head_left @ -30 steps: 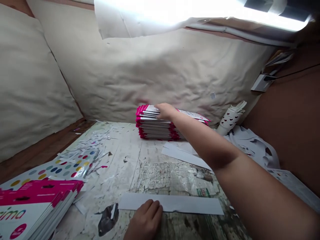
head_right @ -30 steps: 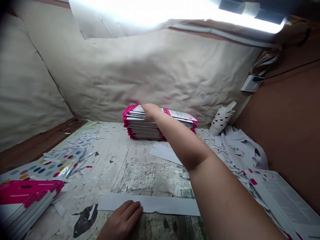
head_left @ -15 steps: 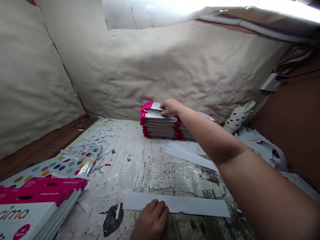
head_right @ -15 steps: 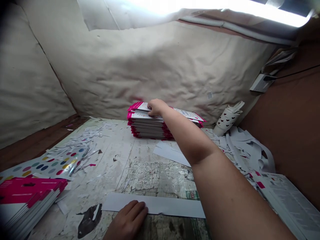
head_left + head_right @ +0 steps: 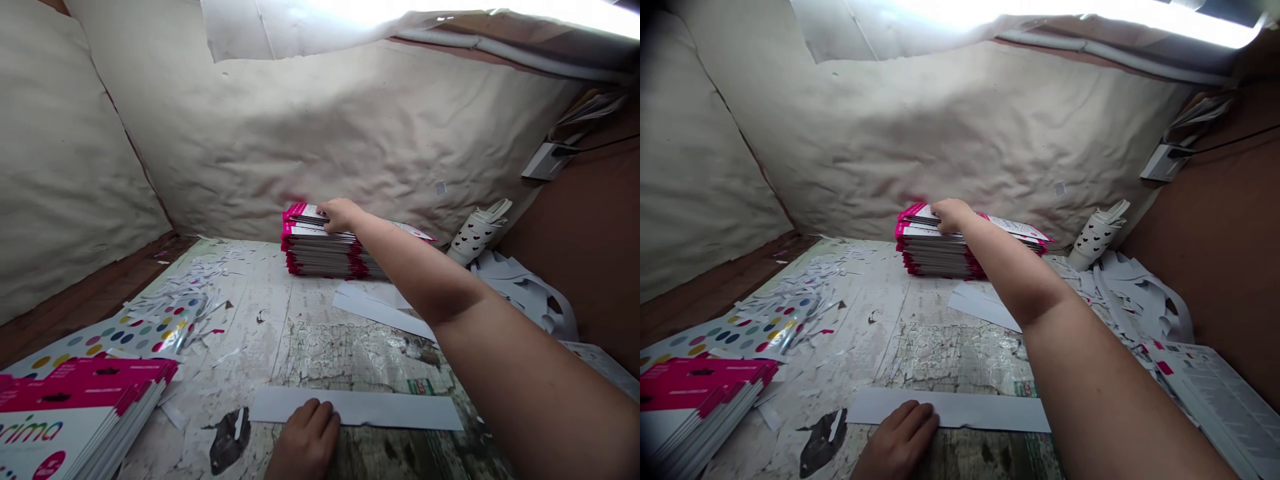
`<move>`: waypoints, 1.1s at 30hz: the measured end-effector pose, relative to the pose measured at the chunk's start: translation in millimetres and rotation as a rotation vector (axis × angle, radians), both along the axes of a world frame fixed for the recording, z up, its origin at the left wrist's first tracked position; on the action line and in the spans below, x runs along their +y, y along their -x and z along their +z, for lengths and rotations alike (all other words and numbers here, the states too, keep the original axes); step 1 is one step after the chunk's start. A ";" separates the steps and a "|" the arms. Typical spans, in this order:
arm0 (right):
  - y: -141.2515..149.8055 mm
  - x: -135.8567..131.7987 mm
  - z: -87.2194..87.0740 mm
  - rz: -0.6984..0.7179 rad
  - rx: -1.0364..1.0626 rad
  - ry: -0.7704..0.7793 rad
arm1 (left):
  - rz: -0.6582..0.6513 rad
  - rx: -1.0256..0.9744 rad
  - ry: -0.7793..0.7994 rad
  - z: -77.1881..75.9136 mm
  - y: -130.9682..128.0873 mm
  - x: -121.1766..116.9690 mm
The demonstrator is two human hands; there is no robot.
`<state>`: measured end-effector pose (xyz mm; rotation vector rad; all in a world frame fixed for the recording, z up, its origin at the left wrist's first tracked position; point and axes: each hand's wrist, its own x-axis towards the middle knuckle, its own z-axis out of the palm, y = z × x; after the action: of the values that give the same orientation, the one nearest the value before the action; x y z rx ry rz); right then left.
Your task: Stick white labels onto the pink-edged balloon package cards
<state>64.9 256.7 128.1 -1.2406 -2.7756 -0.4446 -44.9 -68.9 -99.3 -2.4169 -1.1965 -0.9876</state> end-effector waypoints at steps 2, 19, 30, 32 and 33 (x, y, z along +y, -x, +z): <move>-0.6 0.0 0.1 0.000 0.005 -0.003 | 0.024 -0.039 -0.025 -2.6 -1.8 0.2; 1.8 -18.0 8.0 0.078 -0.112 -0.048 | -0.007 0.048 0.083 1.8 2.4 -1.7; 47.5 -45.2 25.6 -0.047 0.173 -0.277 | 0.008 0.003 0.004 3.8 -2.4 4.8; 50.8 -62.6 47.5 0.023 0.322 -0.394 | -0.010 0.058 0.059 11.4 -0.1 5.5; 50.7 -73.2 58.3 0.063 0.379 -0.452 | -0.032 0.074 0.075 14.0 2.0 5.9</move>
<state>14.2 183.5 186.4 -1.0032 -2.2269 -0.6989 -46.9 -63.1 -85.2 -2.5142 -1.1936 -0.8686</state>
